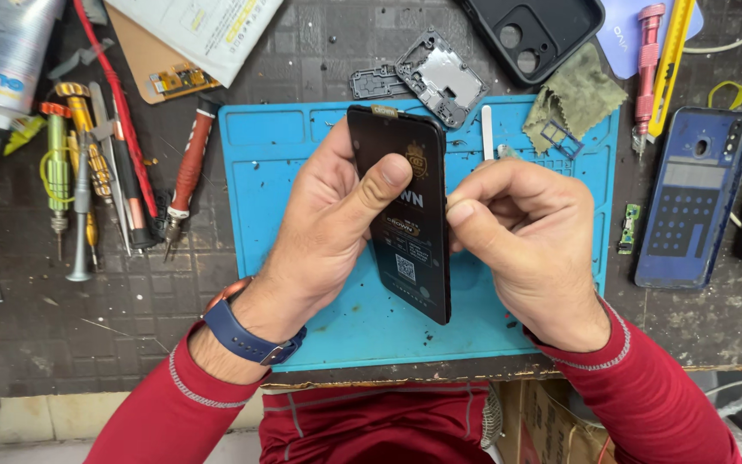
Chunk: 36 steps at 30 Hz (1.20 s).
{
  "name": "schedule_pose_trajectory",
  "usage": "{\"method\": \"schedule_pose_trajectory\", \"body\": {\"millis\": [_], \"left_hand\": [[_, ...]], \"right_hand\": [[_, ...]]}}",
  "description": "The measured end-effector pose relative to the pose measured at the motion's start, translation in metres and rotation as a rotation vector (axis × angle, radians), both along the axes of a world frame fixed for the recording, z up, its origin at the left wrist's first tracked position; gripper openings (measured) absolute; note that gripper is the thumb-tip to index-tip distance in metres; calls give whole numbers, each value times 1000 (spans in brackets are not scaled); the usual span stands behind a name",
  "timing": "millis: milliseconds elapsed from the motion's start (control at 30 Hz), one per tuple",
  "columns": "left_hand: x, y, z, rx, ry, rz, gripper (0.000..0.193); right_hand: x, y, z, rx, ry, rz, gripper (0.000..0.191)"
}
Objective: The person repairs a disassembled smartphone on a blue silicone mat. They peel adhesive backing from a new replacement screen, align and press it onto the phone frame, then use a screwdriver to drive screws into the phone's edge while holding the frame with the other hand.
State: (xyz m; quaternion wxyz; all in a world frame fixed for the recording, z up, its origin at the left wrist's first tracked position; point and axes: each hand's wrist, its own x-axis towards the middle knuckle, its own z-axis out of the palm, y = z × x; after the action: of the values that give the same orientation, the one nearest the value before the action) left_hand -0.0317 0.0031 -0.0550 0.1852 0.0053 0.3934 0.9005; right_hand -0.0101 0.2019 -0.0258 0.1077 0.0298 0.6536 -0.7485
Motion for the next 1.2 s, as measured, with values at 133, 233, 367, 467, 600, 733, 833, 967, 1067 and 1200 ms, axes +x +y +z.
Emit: {"method": "schedule_pose_trajectory", "body": {"millis": [133, 233, 367, 467, 600, 733, 833, 967, 1067, 1200], "left_hand": [[0, 0, -2, 24, 9, 3, 33], [0, -1, -2, 22, 25, 14, 31], [0, -1, -3, 25, 14, 5, 30], [0, -1, -3, 38, 3, 3, 30], [-1, -1, -1, 36, -8, -6, 32], [0, -1, 1, 37, -7, -5, 33], [0, -1, 0, 35, -4, -2, 33], [0, -1, -1, 42, -7, -7, 33], [0, 0, -1, 37, -14, -1, 33], [-2, -1, -1, 32, -21, 0, 33]], "right_hand": [[1, -1, -1, -29, 9, -5, 6], [0, -2, -1, -28, 18, -5, 6], [0, -2, -2, -16, 7, -9, 7], [1, -2, -3, -25, 11, -10, 7], [0, -2, -3, -37, -3, -12, 6], [0, -2, -2, -34, -8, -12, 6], [0, -3, -2, -24, -8, -15, 5], [0, -3, -2, -17, -9, -20, 5], [0, -3, -2, -20, -11, -21, 5], [-1, -4, -1, -10, -9, -21, 5]]}}
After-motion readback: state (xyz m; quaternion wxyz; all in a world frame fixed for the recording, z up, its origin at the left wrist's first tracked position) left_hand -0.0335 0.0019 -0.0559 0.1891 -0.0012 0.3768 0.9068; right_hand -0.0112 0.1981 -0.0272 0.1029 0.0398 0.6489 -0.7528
